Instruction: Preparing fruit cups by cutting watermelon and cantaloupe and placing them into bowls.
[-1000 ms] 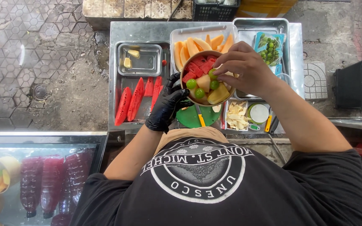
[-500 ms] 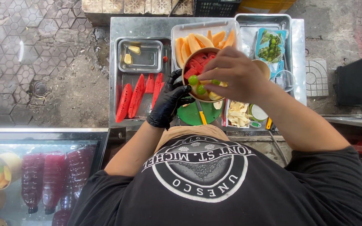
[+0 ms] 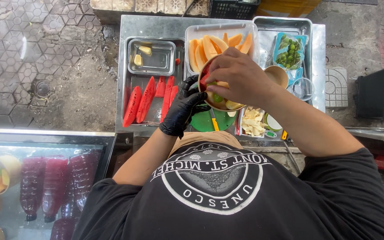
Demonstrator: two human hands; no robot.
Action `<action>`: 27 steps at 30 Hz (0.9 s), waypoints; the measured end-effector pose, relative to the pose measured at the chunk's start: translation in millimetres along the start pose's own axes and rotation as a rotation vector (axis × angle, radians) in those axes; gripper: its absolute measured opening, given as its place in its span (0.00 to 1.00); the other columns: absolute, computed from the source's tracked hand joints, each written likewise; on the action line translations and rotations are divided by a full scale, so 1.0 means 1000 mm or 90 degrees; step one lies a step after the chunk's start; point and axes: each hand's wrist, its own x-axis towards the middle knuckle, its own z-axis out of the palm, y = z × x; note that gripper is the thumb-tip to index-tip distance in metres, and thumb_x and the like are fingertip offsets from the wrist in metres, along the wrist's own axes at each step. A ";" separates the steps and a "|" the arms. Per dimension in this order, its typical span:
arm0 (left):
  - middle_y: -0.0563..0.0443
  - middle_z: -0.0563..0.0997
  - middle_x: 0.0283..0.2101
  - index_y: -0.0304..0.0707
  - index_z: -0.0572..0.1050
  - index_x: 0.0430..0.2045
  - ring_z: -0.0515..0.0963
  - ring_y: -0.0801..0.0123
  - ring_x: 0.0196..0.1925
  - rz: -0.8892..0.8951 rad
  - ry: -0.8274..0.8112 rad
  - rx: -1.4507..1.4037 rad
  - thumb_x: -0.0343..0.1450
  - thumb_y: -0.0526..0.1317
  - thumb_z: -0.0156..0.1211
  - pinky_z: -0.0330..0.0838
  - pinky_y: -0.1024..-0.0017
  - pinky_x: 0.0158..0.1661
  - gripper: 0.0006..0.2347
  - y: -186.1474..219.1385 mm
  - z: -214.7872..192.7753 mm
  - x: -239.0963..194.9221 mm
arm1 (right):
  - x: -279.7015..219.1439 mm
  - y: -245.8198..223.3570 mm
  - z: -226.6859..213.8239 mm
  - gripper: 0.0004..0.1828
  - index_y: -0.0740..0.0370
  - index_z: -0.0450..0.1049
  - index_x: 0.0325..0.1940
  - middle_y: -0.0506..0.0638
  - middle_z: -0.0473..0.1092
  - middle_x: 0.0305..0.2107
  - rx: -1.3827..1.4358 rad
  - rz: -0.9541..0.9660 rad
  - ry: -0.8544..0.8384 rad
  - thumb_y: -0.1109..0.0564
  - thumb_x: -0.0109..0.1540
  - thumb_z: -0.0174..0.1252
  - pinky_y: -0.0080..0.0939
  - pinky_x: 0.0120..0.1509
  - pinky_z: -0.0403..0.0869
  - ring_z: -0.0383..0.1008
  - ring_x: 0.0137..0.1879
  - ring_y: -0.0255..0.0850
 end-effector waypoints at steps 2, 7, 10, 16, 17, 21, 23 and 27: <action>0.48 0.78 0.54 0.45 0.59 0.67 0.82 0.68 0.47 0.001 -0.001 -0.003 0.71 0.34 0.62 0.80 0.66 0.45 0.28 0.000 -0.001 0.003 | -0.003 0.005 0.001 0.07 0.51 0.84 0.40 0.46 0.73 0.40 0.001 0.007 -0.004 0.51 0.60 0.69 0.44 0.57 0.70 0.68 0.51 0.46; 0.47 0.78 0.54 0.45 0.60 0.67 0.82 0.68 0.46 -0.005 0.001 -0.004 0.71 0.34 0.62 0.79 0.66 0.45 0.28 0.000 -0.001 0.004 | -0.011 0.010 -0.001 0.09 0.49 0.84 0.45 0.43 0.72 0.40 -0.001 -0.001 -0.008 0.52 0.61 0.70 0.45 0.58 0.69 0.68 0.51 0.44; 0.46 0.78 0.53 0.44 0.61 0.67 0.83 0.67 0.47 0.002 0.000 -0.017 0.71 0.34 0.62 0.80 0.67 0.45 0.27 0.002 -0.001 0.006 | -0.022 0.010 0.002 0.12 0.49 0.84 0.50 0.46 0.69 0.39 0.018 -0.016 0.042 0.52 0.61 0.70 0.45 0.57 0.70 0.68 0.51 0.44; 0.44 0.79 0.53 0.43 0.61 0.67 0.84 0.66 0.46 0.017 0.000 -0.037 0.71 0.33 0.62 0.81 0.69 0.43 0.28 0.003 -0.003 0.009 | -0.036 0.018 0.019 0.09 0.46 0.83 0.42 0.42 0.70 0.37 -0.019 -0.035 0.088 0.52 0.58 0.73 0.43 0.57 0.72 0.69 0.50 0.43; 0.43 0.79 0.53 0.42 0.61 0.67 0.83 0.66 0.45 0.023 0.002 -0.038 0.71 0.33 0.62 0.81 0.69 0.42 0.28 0.002 -0.007 0.009 | -0.035 0.018 0.021 0.10 0.46 0.83 0.41 0.41 0.70 0.37 -0.028 -0.043 0.089 0.53 0.57 0.75 0.43 0.55 0.72 0.68 0.49 0.42; 0.41 0.79 0.54 0.40 0.60 0.67 0.84 0.62 0.44 0.029 0.011 -0.046 0.71 0.31 0.60 0.81 0.67 0.40 0.28 0.007 -0.011 0.010 | -0.039 0.027 0.009 0.17 0.54 0.83 0.49 0.45 0.70 0.41 0.107 -0.038 0.177 0.58 0.56 0.75 0.42 0.56 0.74 0.71 0.51 0.43; 0.40 0.79 0.54 0.40 0.60 0.67 0.84 0.61 0.46 0.019 0.029 -0.036 0.70 0.31 0.60 0.81 0.66 0.41 0.28 0.007 -0.018 0.006 | -0.073 0.097 0.009 0.17 0.58 0.78 0.46 0.43 0.70 0.40 0.222 0.164 0.283 0.63 0.54 0.68 0.35 0.48 0.69 0.68 0.44 0.34; 0.39 0.77 0.55 0.41 0.58 0.68 0.83 0.59 0.49 0.029 0.102 -0.001 0.69 0.33 0.60 0.81 0.64 0.42 0.30 -0.005 -0.042 0.002 | -0.149 0.279 0.042 0.08 0.67 0.81 0.55 0.46 0.76 0.43 0.401 0.353 0.590 0.59 0.80 0.59 0.32 0.52 0.72 0.71 0.44 0.30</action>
